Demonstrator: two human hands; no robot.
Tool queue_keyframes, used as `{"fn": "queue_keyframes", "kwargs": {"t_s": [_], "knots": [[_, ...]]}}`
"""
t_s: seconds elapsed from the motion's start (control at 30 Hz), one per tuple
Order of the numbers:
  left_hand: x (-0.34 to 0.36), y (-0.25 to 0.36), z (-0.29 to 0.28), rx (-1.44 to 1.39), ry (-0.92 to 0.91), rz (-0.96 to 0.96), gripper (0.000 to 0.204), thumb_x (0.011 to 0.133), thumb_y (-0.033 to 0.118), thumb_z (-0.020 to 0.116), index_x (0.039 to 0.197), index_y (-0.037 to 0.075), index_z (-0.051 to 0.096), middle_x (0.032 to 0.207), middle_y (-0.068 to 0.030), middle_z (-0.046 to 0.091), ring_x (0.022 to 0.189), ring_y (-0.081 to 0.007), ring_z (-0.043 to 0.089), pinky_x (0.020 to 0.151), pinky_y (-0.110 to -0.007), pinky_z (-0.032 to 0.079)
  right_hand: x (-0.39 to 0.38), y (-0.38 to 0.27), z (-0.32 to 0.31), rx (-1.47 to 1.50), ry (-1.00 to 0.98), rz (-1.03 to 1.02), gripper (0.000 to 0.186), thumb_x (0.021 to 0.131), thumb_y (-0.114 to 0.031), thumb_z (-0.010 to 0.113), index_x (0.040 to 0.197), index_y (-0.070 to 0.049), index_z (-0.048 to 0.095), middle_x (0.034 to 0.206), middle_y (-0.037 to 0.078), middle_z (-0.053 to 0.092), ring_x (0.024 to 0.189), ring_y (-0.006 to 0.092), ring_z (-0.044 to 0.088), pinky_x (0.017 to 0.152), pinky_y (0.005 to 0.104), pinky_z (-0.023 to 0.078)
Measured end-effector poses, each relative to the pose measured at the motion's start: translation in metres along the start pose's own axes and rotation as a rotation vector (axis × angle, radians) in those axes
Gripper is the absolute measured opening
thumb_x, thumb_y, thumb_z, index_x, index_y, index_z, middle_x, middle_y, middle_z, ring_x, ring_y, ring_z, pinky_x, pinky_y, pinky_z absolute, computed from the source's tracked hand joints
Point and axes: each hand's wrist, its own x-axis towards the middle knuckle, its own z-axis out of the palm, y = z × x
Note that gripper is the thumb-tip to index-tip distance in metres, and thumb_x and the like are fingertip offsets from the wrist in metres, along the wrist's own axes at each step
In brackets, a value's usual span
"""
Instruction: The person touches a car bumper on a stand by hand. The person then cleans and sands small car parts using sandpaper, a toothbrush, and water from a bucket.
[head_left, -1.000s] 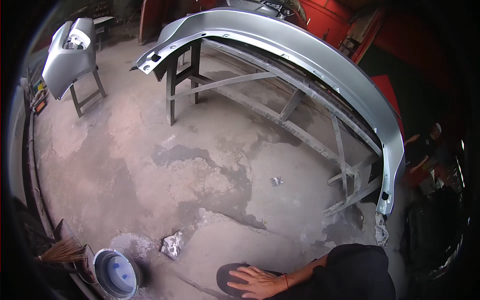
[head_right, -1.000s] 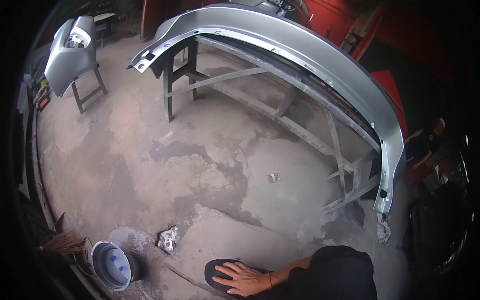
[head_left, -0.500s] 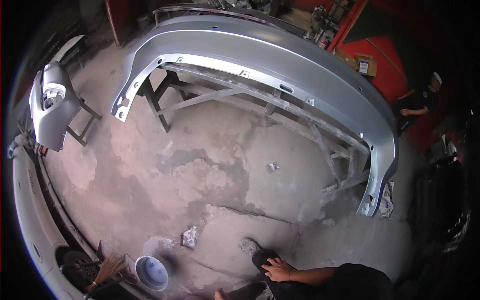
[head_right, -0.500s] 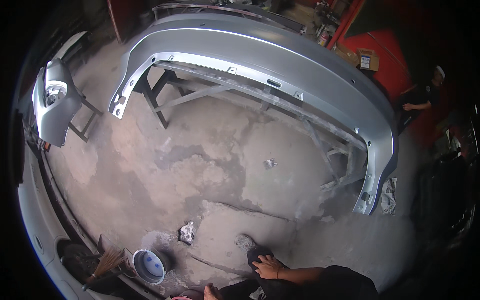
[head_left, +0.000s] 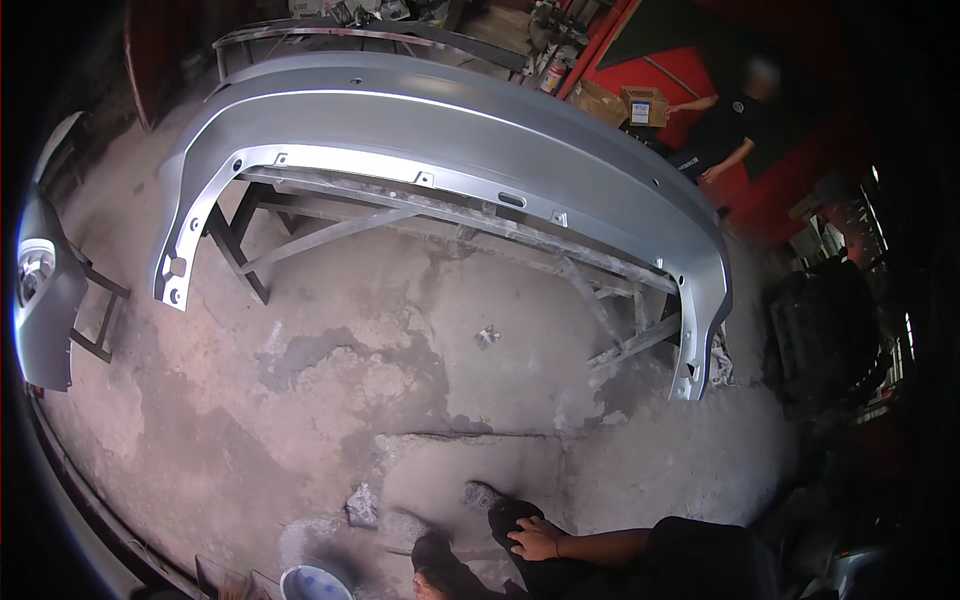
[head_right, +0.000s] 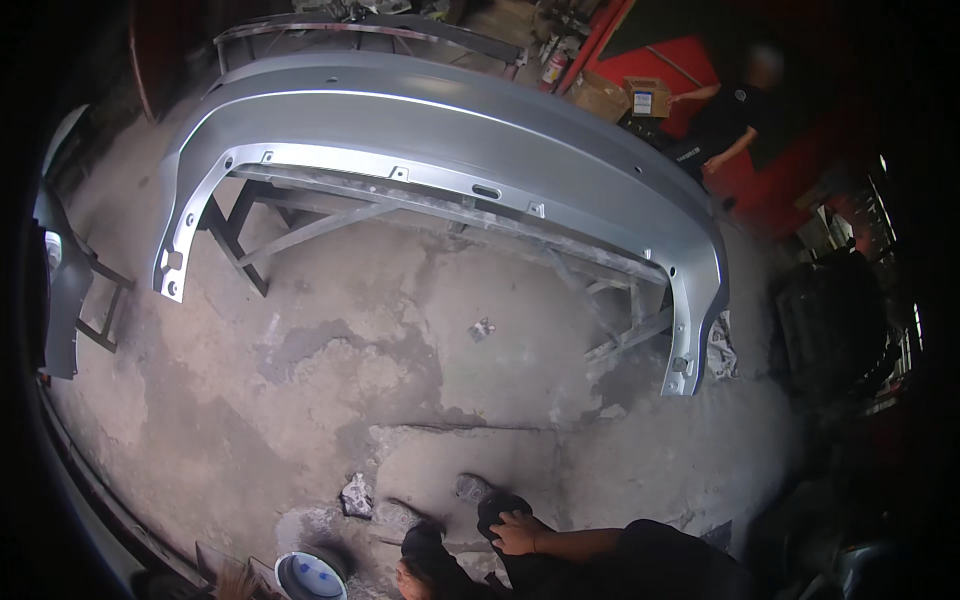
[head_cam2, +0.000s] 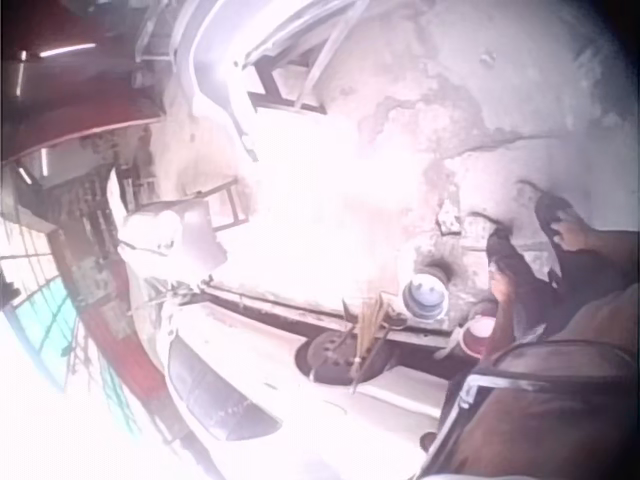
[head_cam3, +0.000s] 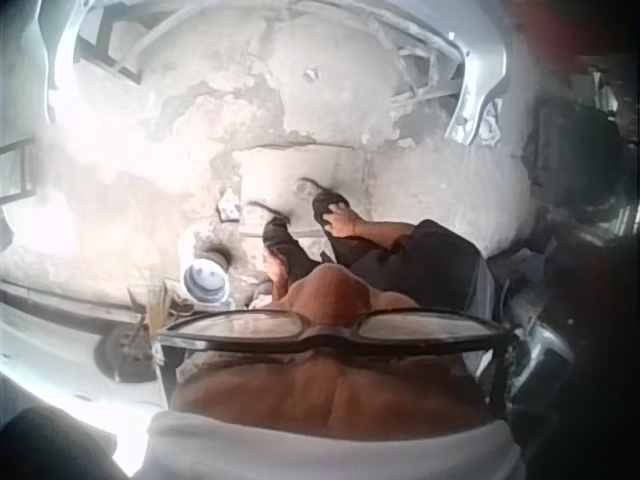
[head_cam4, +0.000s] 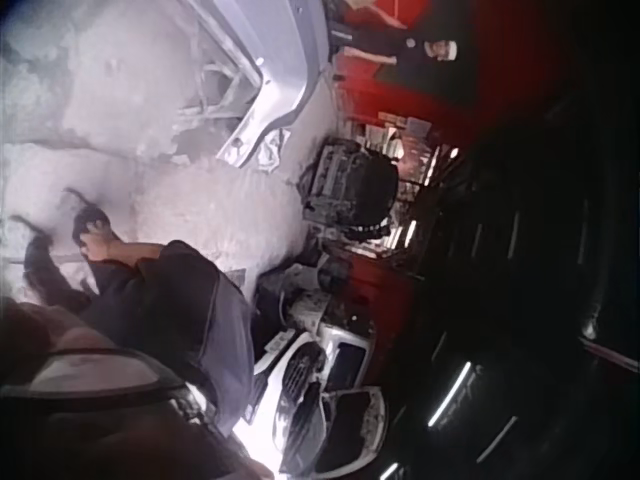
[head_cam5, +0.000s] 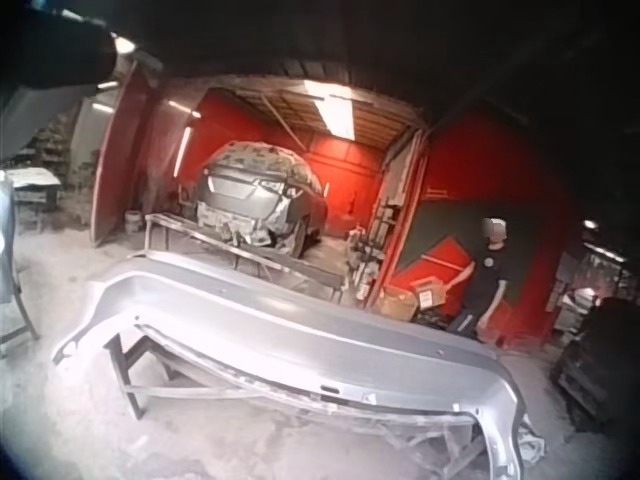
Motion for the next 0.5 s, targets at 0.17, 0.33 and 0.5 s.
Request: {"fn": "queue_keyframes", "kwargs": {"t_s": [0.17, 0.33, 0.5], "knots": [[0.059, -0.009, -0.015, -0.803, -0.672, -0.229, 0.036, 0.092, 0.029, 0.05, 0.117, 0.004, 0.056, 0.095, -0.022, 0.063, 0.085, -0.0405, 0.062, 0.078, -0.051, 0.049, 0.006, 0.024, -0.033, 0.113, 0.206, 0.148, 0.056, 0.087, -0.045, 0.058, 0.135, -0.018, 0.052, 0.137, 0.023, 0.043, 0.125, 0.0486, 0.039, 0.1, 0.0525, 0.041], [0.092, 0.074, 0.002, -0.835, -0.712, -0.235, 0.036, 0.091, 0.029, 0.051, 0.117, 0.005, 0.056, 0.094, -0.0213, 0.063, 0.085, -0.0398, 0.062, 0.077, -0.05, 0.049, 0.03, 0.058, -0.034, 0.019, -0.231, 0.214, 0.074, 0.089, -0.054, 0.05, 0.152, -0.027, 0.022, 0.153, 0.023, 0.019, 0.132, 0.0537, 0.028, 0.098, 0.0647, 0.034], [0.115, 0.148, -0.011, -0.864, -0.769, -0.228, 0.036, 0.09, 0.03, 0.052, 0.117, 0.006, 0.056, 0.094, -0.0205, 0.063, 0.085, -0.0391, 0.062, 0.077, -0.049, 0.049, 0.059, 0.079, -0.026, -0.086, -0.123, 0.271, 0.057, 0.089, -0.044, 0.049, 0.14, -0.018, 0.044, 0.15, 0.023, 0.028, 0.13, 0.0521, 0.033, 0.095, 0.0659, 0.037]]}}
